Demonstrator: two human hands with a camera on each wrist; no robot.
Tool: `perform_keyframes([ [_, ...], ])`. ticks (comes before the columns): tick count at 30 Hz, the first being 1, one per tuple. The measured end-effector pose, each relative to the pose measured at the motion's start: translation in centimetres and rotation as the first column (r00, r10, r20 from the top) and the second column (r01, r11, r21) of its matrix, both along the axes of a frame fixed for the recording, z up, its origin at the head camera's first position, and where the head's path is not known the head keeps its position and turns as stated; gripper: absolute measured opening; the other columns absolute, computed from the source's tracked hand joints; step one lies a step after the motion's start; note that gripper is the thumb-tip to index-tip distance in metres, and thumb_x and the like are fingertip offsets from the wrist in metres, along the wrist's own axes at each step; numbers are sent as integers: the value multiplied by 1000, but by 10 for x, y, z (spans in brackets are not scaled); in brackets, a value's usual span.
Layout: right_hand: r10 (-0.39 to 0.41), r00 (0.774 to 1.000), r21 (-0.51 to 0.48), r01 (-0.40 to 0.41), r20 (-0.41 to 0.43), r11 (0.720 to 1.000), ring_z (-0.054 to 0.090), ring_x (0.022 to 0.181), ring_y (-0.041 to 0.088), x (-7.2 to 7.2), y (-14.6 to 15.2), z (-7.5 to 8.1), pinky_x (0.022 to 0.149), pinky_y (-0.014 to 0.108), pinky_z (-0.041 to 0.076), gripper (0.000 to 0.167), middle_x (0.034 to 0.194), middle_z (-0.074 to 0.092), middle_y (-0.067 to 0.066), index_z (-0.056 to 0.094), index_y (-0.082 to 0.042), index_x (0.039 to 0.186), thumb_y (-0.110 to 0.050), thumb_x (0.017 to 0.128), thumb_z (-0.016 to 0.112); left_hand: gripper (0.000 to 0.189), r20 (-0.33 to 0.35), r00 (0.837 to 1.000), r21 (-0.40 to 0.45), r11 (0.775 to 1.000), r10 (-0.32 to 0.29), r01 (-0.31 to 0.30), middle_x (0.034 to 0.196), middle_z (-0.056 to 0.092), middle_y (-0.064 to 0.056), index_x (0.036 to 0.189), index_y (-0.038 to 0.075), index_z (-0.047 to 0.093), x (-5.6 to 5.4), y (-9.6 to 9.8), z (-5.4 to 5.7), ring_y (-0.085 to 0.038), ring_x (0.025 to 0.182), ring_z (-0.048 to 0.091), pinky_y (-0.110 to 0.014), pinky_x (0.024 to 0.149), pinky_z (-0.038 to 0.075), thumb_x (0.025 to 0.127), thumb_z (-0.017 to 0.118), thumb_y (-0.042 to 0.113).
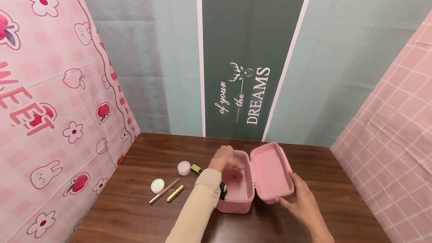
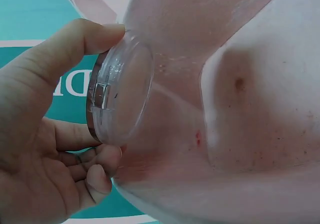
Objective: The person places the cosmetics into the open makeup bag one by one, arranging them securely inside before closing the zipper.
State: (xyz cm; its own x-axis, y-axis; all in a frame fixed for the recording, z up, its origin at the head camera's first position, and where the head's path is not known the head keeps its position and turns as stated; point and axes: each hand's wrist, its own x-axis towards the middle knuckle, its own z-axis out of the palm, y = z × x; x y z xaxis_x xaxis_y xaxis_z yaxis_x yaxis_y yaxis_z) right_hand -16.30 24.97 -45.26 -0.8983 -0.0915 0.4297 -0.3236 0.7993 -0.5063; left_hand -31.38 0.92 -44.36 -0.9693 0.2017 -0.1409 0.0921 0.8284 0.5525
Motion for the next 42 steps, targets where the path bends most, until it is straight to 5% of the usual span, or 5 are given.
perform_keyframes([
  [9,-5,1000,-11,5,10,1000,46,107,48,-1,3,-2,83,61,38,89,125,42,32,38,8,130,-9,57,88,49,34,999,-24,1000,-6,7,75,57,-6,91,5,64,-1,11,-1,-20,65,53,-33,56,46,57,86,33],
  [23,-3,1000,-10,4,11,1000,47,107,48,-2,3,0,83,61,38,87,124,43,32,39,9,129,-12,59,87,44,32,996,-244,966,-78,84,76,55,-1,94,12,63,-4,21,-5,-16,71,51,-30,67,46,64,75,42],
  [33,-5,1000,-7,5,10,1000,47,107,48,-3,1,1,84,60,38,86,123,44,31,40,9,129,-16,61,87,42,123,989,23,997,-82,80,83,55,-6,99,1,61,-6,15,-19,-20,76,51,-31,69,47,67,82,16],
  [42,-9,998,-18,7,-63,1000,49,105,46,-3,0,-4,82,59,39,80,121,46,31,41,11,127,-11,63,84,34,153,985,36,996,-84,79,81,55,-5,98,2,61,-3,10,-16,-20,74,53,-32,66,48,72,78,16],
])
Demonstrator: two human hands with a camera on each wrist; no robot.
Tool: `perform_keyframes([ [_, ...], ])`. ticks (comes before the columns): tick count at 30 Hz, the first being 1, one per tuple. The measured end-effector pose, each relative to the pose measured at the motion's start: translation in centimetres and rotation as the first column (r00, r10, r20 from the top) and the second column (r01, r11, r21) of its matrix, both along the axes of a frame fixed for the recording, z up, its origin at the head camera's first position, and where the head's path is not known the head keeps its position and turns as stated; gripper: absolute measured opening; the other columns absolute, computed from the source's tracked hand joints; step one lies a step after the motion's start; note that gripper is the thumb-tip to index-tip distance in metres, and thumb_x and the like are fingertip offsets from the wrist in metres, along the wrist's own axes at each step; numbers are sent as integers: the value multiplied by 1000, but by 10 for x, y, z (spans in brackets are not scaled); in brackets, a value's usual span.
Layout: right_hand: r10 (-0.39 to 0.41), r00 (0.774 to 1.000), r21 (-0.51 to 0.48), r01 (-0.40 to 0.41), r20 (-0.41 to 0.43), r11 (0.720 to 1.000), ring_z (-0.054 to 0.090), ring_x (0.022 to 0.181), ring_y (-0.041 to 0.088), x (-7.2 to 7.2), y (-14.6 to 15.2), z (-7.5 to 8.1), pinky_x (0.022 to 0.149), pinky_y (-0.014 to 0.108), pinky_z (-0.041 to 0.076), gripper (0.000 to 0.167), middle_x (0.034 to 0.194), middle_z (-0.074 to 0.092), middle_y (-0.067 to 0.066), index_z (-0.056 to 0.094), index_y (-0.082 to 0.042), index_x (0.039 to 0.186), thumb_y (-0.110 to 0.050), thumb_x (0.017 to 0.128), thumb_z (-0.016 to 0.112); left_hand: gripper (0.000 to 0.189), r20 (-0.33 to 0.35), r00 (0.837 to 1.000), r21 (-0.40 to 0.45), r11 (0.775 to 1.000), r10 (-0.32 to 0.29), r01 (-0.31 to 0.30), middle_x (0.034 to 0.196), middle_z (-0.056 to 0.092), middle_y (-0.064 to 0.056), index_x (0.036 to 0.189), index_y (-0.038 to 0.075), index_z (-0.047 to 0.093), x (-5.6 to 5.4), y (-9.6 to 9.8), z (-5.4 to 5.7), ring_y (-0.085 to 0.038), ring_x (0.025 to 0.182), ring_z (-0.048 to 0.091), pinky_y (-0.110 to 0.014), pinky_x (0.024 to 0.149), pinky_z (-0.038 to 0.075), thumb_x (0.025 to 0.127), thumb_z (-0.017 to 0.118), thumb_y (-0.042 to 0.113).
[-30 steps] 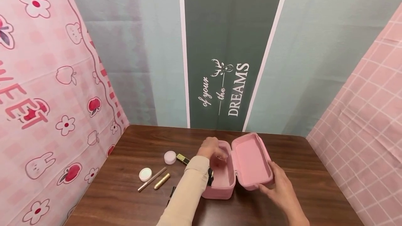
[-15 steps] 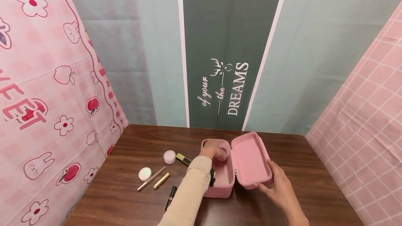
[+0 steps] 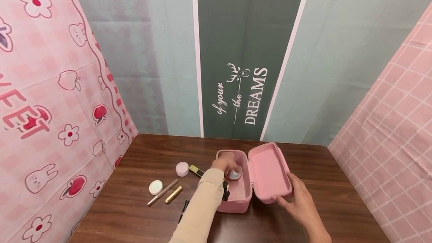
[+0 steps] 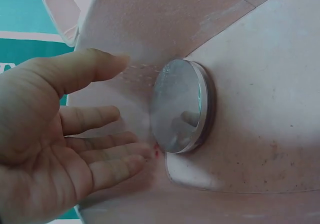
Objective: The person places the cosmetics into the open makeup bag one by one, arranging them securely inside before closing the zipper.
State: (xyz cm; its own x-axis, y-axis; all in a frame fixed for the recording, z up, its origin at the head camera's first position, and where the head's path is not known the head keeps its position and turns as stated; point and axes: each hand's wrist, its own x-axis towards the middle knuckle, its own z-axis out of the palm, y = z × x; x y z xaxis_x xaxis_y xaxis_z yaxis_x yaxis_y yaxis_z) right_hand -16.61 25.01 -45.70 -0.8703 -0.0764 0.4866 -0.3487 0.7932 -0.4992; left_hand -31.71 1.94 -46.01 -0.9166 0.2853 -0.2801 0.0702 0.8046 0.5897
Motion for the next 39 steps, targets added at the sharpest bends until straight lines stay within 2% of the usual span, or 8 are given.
perform_keyframes([
  [6,-36,994,-40,32,-100,999,50,104,46,0,-4,-6,80,57,38,56,117,49,31,47,11,124,0,74,68,34,-37,998,-5,999,-41,41,82,56,-4,100,1,62,5,-3,6,-18,74,53,-30,67,47,75,76,20],
  [14,-77,986,-50,70,-147,996,54,99,42,4,-7,-10,78,43,37,53,111,55,29,52,7,120,1,69,65,24,-175,978,-38,993,-115,110,73,55,-1,90,3,64,18,-13,13,-14,67,50,-27,63,44,76,74,19],
  [17,-78,986,-47,72,-144,996,54,98,39,7,-7,-10,78,38,36,52,110,55,27,53,7,119,1,68,64,18,-251,957,-68,989,-146,133,64,53,1,77,6,63,23,-17,13,-14,69,49,-29,77,43,76,73,21],
  [21,-74,990,-48,69,-122,996,54,99,36,12,-6,-9,80,32,35,54,111,55,25,52,7,120,-2,69,69,20,-373,911,-102,984,-176,148,59,53,4,65,10,60,31,-21,16,-18,82,52,-34,89,38,75,72,23],
  [25,-60,996,-40,58,-70,998,53,99,36,15,-4,-9,80,38,38,69,115,54,26,48,7,126,-11,67,79,22,-427,895,-79,992,-127,103,90,63,-6,87,8,70,42,-28,19,-24,98,54,-36,81,45,76,70,26],
  [28,-66,997,-25,65,-27,998,55,92,32,17,-3,-8,73,46,41,82,115,53,27,43,9,129,-16,63,85,36,-468,878,-96,994,-97,59,114,57,-16,107,7,67,51,-33,17,-29,99,57,-41,78,48,77,71,26],
  [33,-85,996,-34,84,-5,996,54,85,27,16,-4,-8,67,45,44,84,113,54,26,42,9,130,-18,62,86,41,-555,828,-115,993,-78,16,121,52,-19,111,6,65,64,-39,7,-34,99,57,-47,81,46,76,74,26],
  [39,-109,993,-89,105,-34,990,55,99,37,15,-10,-9,77,34,40,60,119,52,28,47,8,127,-9,75,71,40,-601,799,-43,999,-13,-15,124,52,-19,109,6,65,76,-48,-1,-35,109,51,-51,85,43,76,75,27],
])
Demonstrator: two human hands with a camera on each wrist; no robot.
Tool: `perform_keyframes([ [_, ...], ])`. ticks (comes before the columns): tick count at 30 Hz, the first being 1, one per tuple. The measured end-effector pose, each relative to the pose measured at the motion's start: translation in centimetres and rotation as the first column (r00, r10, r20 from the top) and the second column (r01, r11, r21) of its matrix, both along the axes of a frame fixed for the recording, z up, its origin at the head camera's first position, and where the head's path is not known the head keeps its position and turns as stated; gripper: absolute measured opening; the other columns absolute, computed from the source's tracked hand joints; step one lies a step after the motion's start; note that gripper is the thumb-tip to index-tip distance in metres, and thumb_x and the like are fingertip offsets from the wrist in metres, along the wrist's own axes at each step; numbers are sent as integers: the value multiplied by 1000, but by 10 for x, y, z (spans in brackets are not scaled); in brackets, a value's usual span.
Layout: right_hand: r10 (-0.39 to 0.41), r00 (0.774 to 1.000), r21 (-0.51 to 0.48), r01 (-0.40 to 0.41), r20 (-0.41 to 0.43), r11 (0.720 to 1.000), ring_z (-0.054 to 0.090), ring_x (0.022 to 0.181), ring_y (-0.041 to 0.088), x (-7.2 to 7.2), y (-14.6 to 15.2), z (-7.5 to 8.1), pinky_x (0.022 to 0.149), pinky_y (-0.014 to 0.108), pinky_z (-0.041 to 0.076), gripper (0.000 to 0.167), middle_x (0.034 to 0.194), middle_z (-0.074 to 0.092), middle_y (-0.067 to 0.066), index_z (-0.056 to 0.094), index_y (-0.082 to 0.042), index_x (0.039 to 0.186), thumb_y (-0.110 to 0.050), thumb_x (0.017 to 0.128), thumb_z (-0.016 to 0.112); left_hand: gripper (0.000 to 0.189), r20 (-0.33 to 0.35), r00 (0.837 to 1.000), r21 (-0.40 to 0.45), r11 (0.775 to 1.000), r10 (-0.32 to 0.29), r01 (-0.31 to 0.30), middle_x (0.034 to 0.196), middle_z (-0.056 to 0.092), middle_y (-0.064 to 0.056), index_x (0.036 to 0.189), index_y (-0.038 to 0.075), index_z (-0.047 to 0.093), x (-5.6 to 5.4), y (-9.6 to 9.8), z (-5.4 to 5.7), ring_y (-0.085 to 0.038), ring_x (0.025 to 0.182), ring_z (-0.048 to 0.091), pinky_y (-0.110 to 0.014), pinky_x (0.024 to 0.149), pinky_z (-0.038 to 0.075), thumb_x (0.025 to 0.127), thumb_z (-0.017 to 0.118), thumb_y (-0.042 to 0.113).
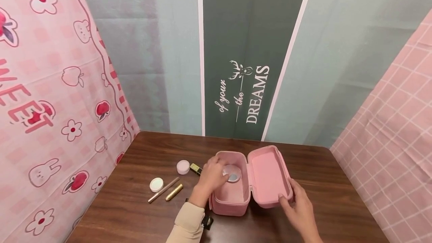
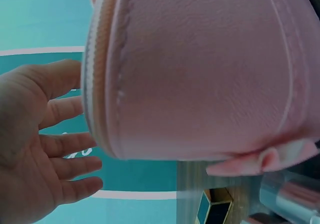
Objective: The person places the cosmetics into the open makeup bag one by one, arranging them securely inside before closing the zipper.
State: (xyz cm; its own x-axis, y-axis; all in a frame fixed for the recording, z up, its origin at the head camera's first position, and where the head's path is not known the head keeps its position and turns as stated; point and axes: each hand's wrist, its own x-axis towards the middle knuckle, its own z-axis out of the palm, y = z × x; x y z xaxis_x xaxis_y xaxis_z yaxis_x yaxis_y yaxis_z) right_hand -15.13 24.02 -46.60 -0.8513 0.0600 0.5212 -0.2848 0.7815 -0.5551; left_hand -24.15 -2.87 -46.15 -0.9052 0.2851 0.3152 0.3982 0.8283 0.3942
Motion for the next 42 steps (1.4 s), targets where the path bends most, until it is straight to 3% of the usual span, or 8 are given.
perform_keyframes([
  [8,-22,1000,-24,22,8,999,53,104,41,2,-4,1,80,47,39,56,121,51,28,51,6,124,-5,72,67,38,-67,997,98,995,31,-25,117,55,-22,107,5,66,10,-23,-3,-37,110,51,-51,86,42,74,74,22],
  [18,20,1000,13,-20,-1,1000,55,97,34,4,-1,2,73,43,44,64,120,52,27,49,7,126,-10,70,76,46,-54,987,192,972,151,-138,119,54,-23,114,5,64,19,-59,-17,-39,109,51,-51,87,41,73,77,20],
  [24,81,996,37,-83,47,996,51,103,35,5,3,1,78,16,35,85,125,47,27,43,6,130,-19,62,87,48,-103,976,200,965,192,-169,121,54,-23,117,6,62,24,-70,-32,-39,109,51,-54,83,42,73,76,21],
  [27,103,991,22,-105,89,994,47,109,40,6,4,2,82,21,35,90,128,43,28,40,6,132,-23,61,87,49,-122,969,226,957,215,-184,120,54,-23,117,6,62,28,-74,-39,-39,108,52,-55,80,42,72,76,21],
  [32,114,988,14,-116,105,993,44,111,44,5,5,3,81,50,38,93,129,40,30,37,7,133,-20,60,88,55,-91,963,266,938,254,-222,123,52,-23,122,5,58,29,-81,-48,-40,108,52,-57,80,41,72,76,20],
  [34,112,989,14,-114,101,993,44,111,44,4,6,4,81,53,37,92,129,40,30,38,8,132,-18,59,88,56,-68,962,281,931,263,-235,124,51,-24,123,5,57,27,-83,-51,-41,108,51,-58,80,40,73,76,21],
  [38,111,990,14,-113,91,994,44,111,45,3,7,3,81,54,37,91,129,41,30,38,8,132,-16,59,88,58,-31,958,327,909,285,-260,125,50,-23,125,6,56,24,-88,-56,-41,109,51,-58,81,40,73,76,20],
  [42,101,992,21,-103,70,995,46,110,43,3,8,2,84,37,36,90,128,43,29,40,7,131,-15,58,88,59,1,955,391,879,298,-274,125,50,-22,126,6,56,24,-91,-62,-40,111,50,-55,85,41,72,77,20],
])
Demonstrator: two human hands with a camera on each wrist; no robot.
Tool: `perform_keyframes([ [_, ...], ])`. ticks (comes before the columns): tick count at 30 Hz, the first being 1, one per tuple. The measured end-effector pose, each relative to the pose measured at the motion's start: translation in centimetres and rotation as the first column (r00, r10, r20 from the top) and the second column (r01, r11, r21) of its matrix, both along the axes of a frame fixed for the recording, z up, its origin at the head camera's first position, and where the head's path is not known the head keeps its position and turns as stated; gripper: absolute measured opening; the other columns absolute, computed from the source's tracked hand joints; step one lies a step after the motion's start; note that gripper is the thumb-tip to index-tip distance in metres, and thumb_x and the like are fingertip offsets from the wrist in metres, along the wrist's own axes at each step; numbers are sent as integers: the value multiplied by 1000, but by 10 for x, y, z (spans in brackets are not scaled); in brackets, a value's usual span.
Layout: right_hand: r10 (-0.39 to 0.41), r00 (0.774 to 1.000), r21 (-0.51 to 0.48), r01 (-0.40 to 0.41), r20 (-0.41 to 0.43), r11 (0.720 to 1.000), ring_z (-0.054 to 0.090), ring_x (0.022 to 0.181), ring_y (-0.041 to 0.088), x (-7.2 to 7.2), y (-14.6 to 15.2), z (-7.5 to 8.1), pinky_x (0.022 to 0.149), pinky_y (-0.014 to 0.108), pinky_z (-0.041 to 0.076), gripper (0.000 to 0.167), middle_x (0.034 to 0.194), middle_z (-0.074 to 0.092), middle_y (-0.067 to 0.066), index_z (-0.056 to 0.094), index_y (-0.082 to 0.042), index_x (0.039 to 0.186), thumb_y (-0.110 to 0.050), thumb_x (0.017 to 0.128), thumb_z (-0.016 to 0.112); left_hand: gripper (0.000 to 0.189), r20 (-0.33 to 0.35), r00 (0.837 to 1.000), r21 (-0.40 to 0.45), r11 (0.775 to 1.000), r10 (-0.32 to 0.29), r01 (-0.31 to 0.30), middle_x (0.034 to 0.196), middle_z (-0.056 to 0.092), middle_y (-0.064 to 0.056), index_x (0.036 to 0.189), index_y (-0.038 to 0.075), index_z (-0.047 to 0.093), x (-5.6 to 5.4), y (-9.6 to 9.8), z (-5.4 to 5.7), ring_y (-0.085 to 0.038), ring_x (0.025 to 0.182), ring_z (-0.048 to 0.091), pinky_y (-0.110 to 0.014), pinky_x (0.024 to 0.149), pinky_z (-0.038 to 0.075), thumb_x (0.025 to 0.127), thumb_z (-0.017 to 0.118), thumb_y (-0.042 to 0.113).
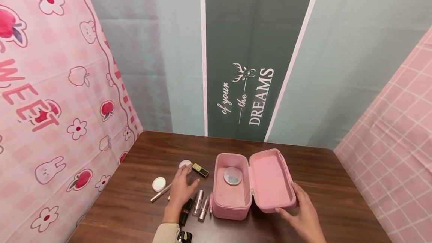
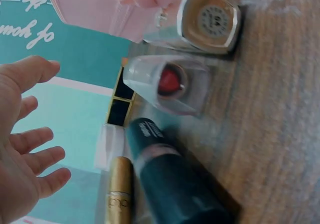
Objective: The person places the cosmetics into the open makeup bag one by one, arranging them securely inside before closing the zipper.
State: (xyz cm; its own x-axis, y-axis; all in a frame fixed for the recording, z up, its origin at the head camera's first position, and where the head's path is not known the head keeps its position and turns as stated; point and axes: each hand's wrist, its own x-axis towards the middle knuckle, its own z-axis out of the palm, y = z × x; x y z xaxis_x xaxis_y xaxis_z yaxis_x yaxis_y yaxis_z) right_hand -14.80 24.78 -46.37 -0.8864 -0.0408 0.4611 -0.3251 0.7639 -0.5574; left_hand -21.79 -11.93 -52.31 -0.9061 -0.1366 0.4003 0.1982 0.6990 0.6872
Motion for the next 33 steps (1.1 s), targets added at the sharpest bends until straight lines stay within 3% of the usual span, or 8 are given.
perform_keyframes([
  [5,-4,1000,-6,4,-19,1000,47,109,40,1,1,-3,84,21,30,90,127,44,28,41,6,131,-14,57,88,61,-2,1000,66,998,16,-16,125,51,-21,125,6,56,0,-4,-9,-39,114,49,-50,91,39,70,79,18],
  [12,-8,1000,2,8,8,1000,46,111,41,0,0,-3,82,39,35,91,129,43,27,40,5,132,-17,59,88,62,-4,1000,92,996,17,-17,123,52,-21,124,5,56,0,-9,-17,-39,113,50,-51,90,39,68,80,18],
  [15,-5,1000,-1,5,-4,1000,46,110,41,-1,0,-4,85,28,34,91,128,43,28,40,6,132,-16,58,89,63,-11,1000,121,992,18,-16,122,53,-21,124,4,57,1,-11,-19,-37,112,50,-50,90,39,67,80,17],
  [19,-1,1000,-10,1,-30,1000,47,108,40,0,0,-6,83,8,24,91,127,44,28,41,7,131,-14,56,89,63,-26,999,153,988,20,-16,121,54,-21,123,2,57,2,-13,-23,-37,107,53,-49,88,42,66,81,15],
  [24,-5,999,-6,4,-40,1000,48,105,38,0,1,-7,81,5,23,90,127,45,28,42,6,131,-13,56,89,64,-36,999,183,983,32,-25,118,54,-24,122,-1,56,0,-15,-26,-40,102,55,-50,84,43,65,81,14],
  [29,-21,999,10,21,-40,1000,51,96,30,1,0,-8,76,7,29,91,125,47,26,43,6,130,-15,55,89,69,39,998,236,969,59,-66,116,54,-26,126,-2,52,-6,-19,-28,-41,102,54,-50,86,42,65,82,14],
  [33,-23,999,6,23,-44,1000,51,96,30,0,0,-10,76,6,29,91,125,47,26,43,6,130,-15,55,89,75,102,994,288,955,42,-70,114,53,-27,130,-2,47,-13,-22,-26,-40,98,55,-49,83,44,66,83,13],
])
